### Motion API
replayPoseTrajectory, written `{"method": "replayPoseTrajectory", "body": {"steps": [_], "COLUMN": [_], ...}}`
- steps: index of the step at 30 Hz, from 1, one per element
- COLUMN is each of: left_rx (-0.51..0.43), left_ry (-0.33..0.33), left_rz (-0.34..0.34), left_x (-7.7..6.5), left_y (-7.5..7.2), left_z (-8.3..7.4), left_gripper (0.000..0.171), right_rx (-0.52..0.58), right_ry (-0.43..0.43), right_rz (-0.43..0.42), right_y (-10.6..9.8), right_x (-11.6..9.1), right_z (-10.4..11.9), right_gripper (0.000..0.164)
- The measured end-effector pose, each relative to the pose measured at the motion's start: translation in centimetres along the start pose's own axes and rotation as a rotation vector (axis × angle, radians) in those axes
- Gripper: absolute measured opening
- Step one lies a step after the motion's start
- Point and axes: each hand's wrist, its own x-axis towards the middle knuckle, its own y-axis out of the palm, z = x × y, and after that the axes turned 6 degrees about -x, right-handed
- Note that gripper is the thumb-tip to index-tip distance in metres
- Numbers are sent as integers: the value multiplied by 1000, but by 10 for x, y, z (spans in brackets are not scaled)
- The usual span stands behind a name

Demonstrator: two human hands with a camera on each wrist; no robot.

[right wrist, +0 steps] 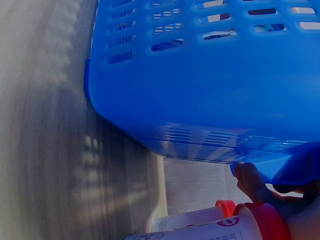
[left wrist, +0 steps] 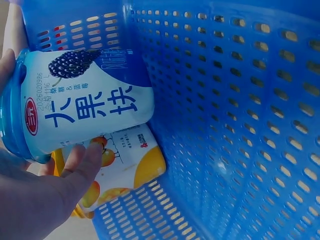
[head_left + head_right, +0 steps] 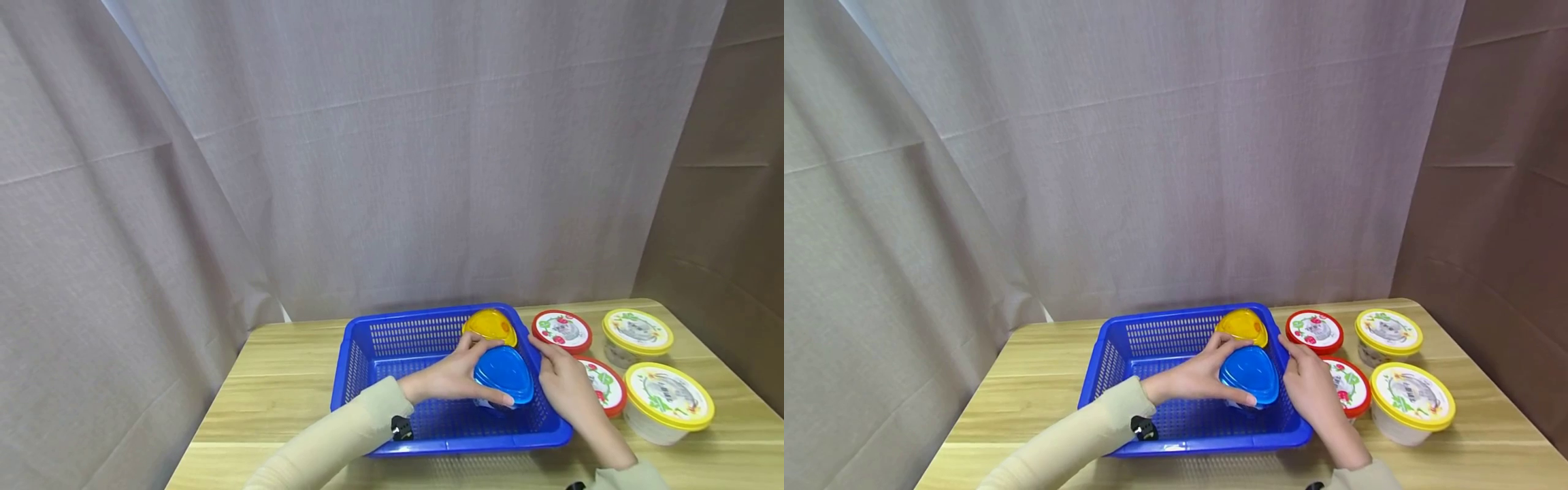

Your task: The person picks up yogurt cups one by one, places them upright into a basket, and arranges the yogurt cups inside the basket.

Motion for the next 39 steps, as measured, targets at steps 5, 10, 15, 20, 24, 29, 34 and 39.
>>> {"method": "replayPoseTrajectory", "body": {"steps": [5, 10, 15, 20, 24, 29, 34, 39], "left_rx": [10, 22, 35, 25, 16, 10, 14, 22], "left_ry": [3, 9, 18, 17, 30, 60, 93, 113], "left_rz": [0, -1, -2, 0, 8, 25, 47, 63], "left_x": [1, 1, 2, 1, 0, 0, 1, 2], "left_y": [1, 0, 0, -1, -3, -4, -5, -5], "left_z": [1, 1, 1, 1, 1, 3, 4, 5], "left_gripper": [90, 90, 91, 90, 90, 91, 91, 91], "right_rx": [6, -3, -4, -10, -3, -1, 8, 6], "right_ry": [9, 8, 5, -2, -2, 2, 3, 2], "right_rz": [14, 8, 2, -7, -1, -3, -3, -5], "right_y": [1, 1, 1, 0, 0, 2, 2, 1], "right_x": [0, 0, 1, 1, 1, 1, 0, -1], "right_z": [-1, -1, -1, 0, 0, 1, 1, 0], "right_gripper": [43, 43, 43, 42, 42, 41, 41, 41]}}
